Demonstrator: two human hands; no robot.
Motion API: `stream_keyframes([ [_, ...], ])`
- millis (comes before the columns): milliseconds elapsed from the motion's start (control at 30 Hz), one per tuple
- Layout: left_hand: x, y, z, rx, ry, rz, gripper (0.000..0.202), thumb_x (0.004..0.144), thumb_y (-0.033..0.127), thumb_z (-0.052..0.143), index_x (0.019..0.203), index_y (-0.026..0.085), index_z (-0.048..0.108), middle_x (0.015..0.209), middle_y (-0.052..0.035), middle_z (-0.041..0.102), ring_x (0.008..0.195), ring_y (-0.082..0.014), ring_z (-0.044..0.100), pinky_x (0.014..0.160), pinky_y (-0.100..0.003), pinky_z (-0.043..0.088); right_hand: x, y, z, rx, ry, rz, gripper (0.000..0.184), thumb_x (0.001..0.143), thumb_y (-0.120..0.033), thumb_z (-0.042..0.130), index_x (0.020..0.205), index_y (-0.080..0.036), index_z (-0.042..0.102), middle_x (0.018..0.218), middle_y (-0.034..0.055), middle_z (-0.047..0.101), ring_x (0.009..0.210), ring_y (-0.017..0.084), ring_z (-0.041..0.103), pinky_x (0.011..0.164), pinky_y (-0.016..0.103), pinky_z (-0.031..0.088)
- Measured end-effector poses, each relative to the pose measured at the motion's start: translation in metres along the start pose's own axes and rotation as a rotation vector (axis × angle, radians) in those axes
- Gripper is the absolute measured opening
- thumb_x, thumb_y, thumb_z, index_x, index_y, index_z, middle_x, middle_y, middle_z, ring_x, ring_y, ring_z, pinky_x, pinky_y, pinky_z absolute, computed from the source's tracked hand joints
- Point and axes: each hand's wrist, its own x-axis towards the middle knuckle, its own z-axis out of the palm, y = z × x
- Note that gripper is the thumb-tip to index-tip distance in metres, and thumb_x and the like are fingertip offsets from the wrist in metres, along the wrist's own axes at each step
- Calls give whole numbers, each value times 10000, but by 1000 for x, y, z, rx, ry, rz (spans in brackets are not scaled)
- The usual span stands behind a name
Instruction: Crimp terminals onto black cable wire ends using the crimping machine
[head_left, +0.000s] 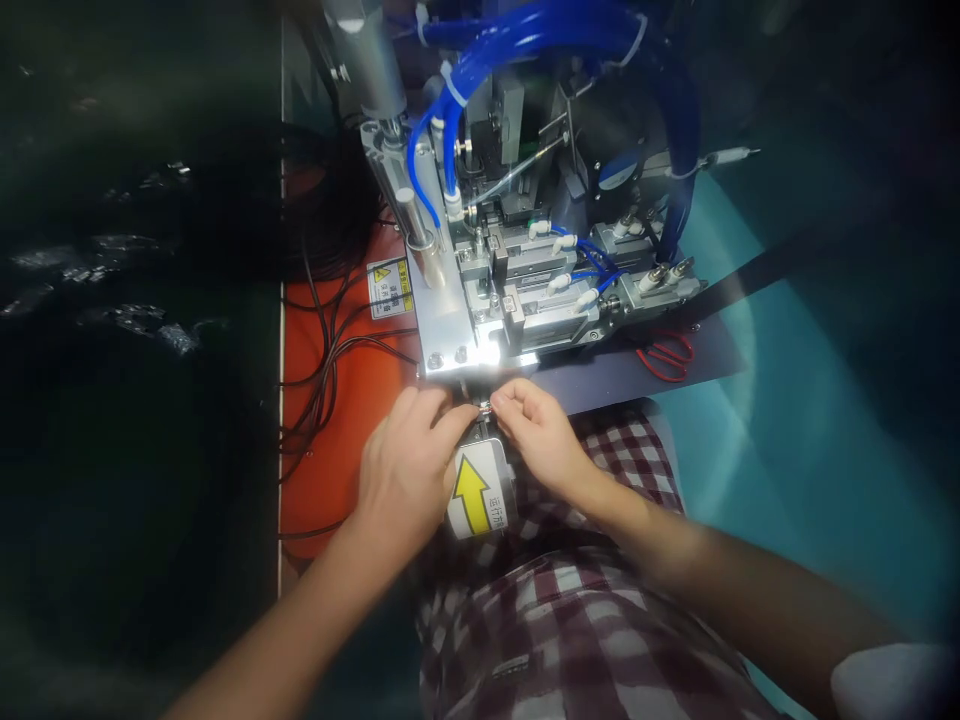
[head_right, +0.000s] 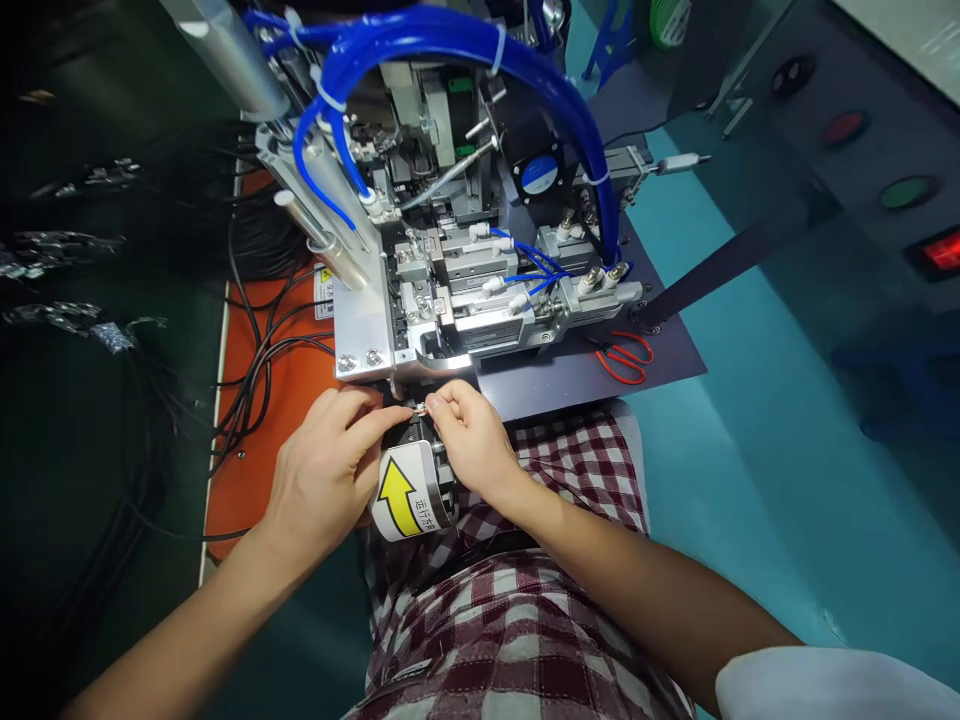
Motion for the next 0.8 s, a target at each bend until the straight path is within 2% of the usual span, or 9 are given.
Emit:
stream_keyframes([
  [100,-1,-1,2,-41,23,8,278,848,67,471,962,135,715,831,-90,603,798,-220,545,594,-296,470,0,0,-1,91,-55,57,274,889,-367,512,685,-213,413,544,-83,378,465,82,310,453,238,239],
  [233,-2,-7,7,-218,44,-11,285,843,38,465,965,119,710,849,-86,585,815,-194,565,663,-288,502,0,1,-1,65,-63,-9,254,888,-371,516,708,-209,438,560,-74,435,472,81,356,456,232,267],
  [300,-2,-9,8,-254,29,-24,296,847,33,454,973,126,706,870,-83,589,827,-186,570,680,-283,505,0,2,1,124,-50,-8,261,873,-380,534,702,-209,437,550,-75,439,459,77,349,450,230,256],
  [500,0,-3,0,-76,-50,-42,283,866,90,445,967,175,695,871,-70,604,836,-195,565,619,-266,466,2,-1,2,330,-75,131,339,771,-444,638,654,-198,436,501,-90,406,435,55,283,441,220,193],
  [633,2,9,-7,33,-162,-67,287,866,78,427,980,181,670,880,-70,594,827,-194,558,608,-262,457,2,-4,0,327,-92,110,349,757,-455,644,648,-194,440,493,-94,412,444,55,290,446,214,209],
  [733,3,14,-9,-13,-247,-83,303,871,57,393,1002,172,641,920,-69,597,826,-185,563,650,-271,477,2,-4,0,315,-90,90,338,759,-448,641,652,-193,447,493,-92,431,450,60,312,452,217,229],
  [800,3,15,-7,-94,-240,-98,299,884,67,379,1005,173,630,936,-67,598,835,-177,569,684,-271,486,1,-3,1,306,-80,83,329,760,-437,646,654,-193,453,499,-88,448,451,62,328,454,220,236],
])
